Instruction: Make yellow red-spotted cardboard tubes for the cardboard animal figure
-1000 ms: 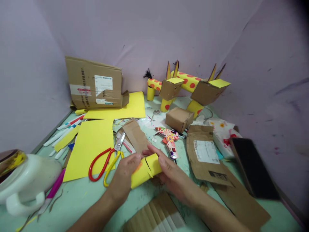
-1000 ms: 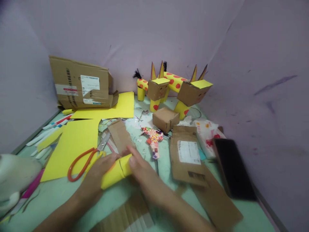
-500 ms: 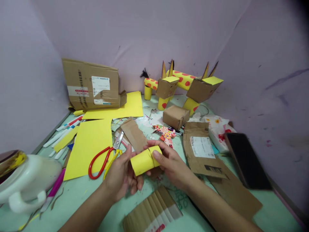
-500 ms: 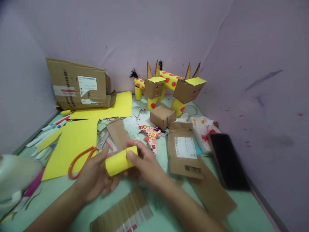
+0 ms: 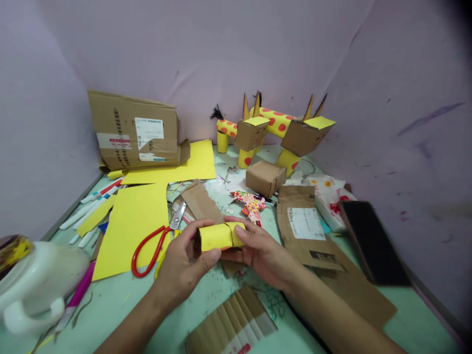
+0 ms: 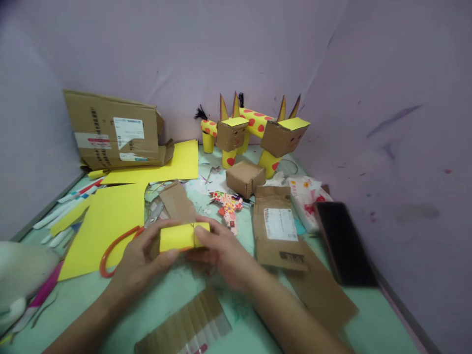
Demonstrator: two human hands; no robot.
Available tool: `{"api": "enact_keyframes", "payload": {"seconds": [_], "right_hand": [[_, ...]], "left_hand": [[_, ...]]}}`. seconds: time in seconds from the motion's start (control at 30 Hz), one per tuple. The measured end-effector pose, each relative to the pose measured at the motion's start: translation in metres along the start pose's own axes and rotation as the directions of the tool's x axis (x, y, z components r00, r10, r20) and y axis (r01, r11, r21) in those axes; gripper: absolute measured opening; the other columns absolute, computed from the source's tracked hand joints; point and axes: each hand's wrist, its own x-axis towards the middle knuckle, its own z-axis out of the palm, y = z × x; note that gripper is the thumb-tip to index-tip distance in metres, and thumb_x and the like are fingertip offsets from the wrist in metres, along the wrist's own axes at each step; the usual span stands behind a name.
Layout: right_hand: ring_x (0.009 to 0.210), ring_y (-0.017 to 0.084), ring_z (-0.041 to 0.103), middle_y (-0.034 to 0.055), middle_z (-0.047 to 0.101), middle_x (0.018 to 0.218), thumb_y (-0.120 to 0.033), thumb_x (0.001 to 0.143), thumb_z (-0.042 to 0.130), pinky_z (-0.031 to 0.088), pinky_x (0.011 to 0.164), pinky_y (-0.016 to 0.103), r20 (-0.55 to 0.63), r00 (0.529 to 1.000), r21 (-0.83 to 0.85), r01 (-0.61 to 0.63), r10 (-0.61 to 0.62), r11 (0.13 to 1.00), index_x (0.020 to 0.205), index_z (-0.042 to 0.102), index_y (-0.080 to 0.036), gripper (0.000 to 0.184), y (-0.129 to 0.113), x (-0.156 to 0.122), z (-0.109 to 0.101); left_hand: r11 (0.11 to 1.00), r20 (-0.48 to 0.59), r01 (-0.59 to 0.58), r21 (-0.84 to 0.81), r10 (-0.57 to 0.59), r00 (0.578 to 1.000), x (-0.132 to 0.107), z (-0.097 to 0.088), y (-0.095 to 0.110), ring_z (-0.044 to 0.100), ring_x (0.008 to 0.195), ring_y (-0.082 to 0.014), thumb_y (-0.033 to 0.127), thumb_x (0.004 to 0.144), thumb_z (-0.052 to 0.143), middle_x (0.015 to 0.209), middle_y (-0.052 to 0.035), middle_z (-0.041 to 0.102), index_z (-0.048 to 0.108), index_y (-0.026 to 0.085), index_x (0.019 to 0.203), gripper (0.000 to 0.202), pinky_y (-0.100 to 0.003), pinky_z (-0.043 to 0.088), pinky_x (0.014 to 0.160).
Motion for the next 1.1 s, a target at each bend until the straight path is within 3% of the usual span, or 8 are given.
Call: {"api": "enact_keyframes", "payload": {"seconds": [0.1, 0.23, 0.37, 0.53, 0.7, 0.87, 0.97, 1.1], "right_hand": [[0.085, 0.017, 0.062, 0.0044, 0.058, 0.103, -0.031, 0.062, 0.080, 0.052, 0.073, 0.029, 0.000, 0.998, -0.201, 0.058, -0.059, 0.978, 0.116, 0.050, -0.018, 0.063, -0.004, 0.000, -0.004], [0.085, 0.018, 0.060, 0.0044, 0.056, 0.102, -0.031, 0.061, 0.079, 0.053, 0.063, 0.027, 0.025, 0.995, -0.364, 0.099, -0.096, 0.926, 0.114, 0.050, -0.019, 0.062, -0.010, -0.001, -0.007], [0.080, 0.017, 0.061, 0.0046, 0.054, 0.109, -0.028, 0.062, 0.077, 0.052, 0.061, 0.028, 0.037, 0.994, -0.384, 0.113, -0.107, 0.916, 0.112, 0.051, -0.022, 0.057, -0.012, -0.001, -0.008], [0.081, 0.015, 0.061, 0.0003, 0.060, 0.099, -0.015, 0.058, 0.076, 0.049, 0.071, 0.027, 0.072, 0.982, -0.388, 0.190, -0.176, 0.902, 0.105, 0.056, -0.023, 0.052, -0.012, 0.002, -0.009], [0.083, 0.015, 0.060, -0.0012, 0.062, 0.092, -0.012, 0.057, 0.075, 0.048, 0.073, 0.027, 0.070, 0.978, -0.387, 0.207, -0.195, 0.899, 0.102, 0.058, -0.024, 0.050, -0.012, 0.001, -0.009], [0.087, 0.017, 0.061, -0.0003, 0.063, 0.095, -0.014, 0.059, 0.075, 0.049, 0.073, 0.027, 0.071, 0.974, -0.389, 0.224, -0.214, 0.893, 0.104, 0.059, -0.025, 0.049, -0.016, 0.001, -0.010], [0.092, 0.019, 0.061, 0.0020, 0.063, 0.100, -0.013, 0.062, 0.073, 0.049, 0.078, 0.031, 0.095, 0.940, -0.525, 0.326, -0.326, 0.787, 0.107, 0.058, -0.025, 0.048, -0.018, -0.001, -0.011], [0.109, 0.021, 0.054, 0.0043, 0.058, 0.121, -0.010, 0.073, 0.066, 0.046, 0.090, 0.034, 0.282, 0.812, -0.749, 0.519, -0.511, 0.412, 0.117, 0.056, -0.027, 0.048, -0.018, -0.005, -0.013]], "left_hand": [[0.993, -0.031, 0.008, -0.118, -0.012, 0.999, 0.001, -0.001, 0.000, 0.060, 0.084, -0.0164, 0.033, 0.075, 0.067, 0.094, -0.0026, 0.063, 0.051, 0.020, 0.107, 0.038, -0.021, 0.048, 0.069], [0.992, -0.050, -0.018, -0.123, 0.012, 0.999, 0.001, -0.004, 0.000, 0.058, 0.081, -0.0162, 0.033, 0.071, 0.069, 0.092, -0.0034, 0.062, 0.053, 0.018, 0.105, 0.040, -0.021, 0.047, 0.067], [0.995, -0.072, 0.000, -0.101, -0.007, 0.997, 0.002, -0.005, 0.003, 0.058, 0.081, -0.0163, 0.031, 0.069, 0.071, 0.094, -0.0042, 0.061, 0.055, 0.018, 0.102, 0.040, -0.021, 0.048, 0.068], [0.986, -0.077, -0.043, -0.162, 0.031, 0.997, 0.005, -0.005, 0.003, 0.060, 0.084, -0.0154, 0.027, 0.069, 0.072, 0.094, -0.0015, 0.063, 0.057, 0.022, 0.101, 0.036, -0.019, 0.048, 0.069], [0.973, -0.073, -0.029, -0.230, 0.012, 0.997, 0.004, -0.007, 0.005, 0.060, 0.082, -0.0157, 0.024, 0.067, 0.074, 0.091, -0.0015, 0.065, 0.061, 0.021, 0.097, 0.033, -0.019, 0.048, 0.069], [0.914, -0.065, 0.049, -0.403, -0.082, 0.995, 0.005, -0.008, 0.001, 0.054, 0.061, -0.0110, 0.026, 0.068, 0.073, 0.080, -0.0004, 0.062, 0.058, 0.020, 0.102, 0.038, -0.019, 0.045, 0.052], [0.873, -0.058, 0.063, -0.483, -0.103, 0.993, 0.007, -0.010, -0.002, 0.050, 0.055, -0.0091, 0.026, 0.069, 0.072, 0.077, -0.0004, 0.061, 0.056, 0.019, 0.104, 0.039, -0.019, 0.043, 0.049], [0.901, -0.052, 0.087, -0.425, -0.120, 0.991, 0.006, -0.014, -0.003, 0.050, 0.056, -0.0087, 0.027, 0.069, 0.073, 0.075, -0.0009, 0.059, 0.054, 0.017, 0.107, 0.043, -0.018, 0.043, 0.048]]}}
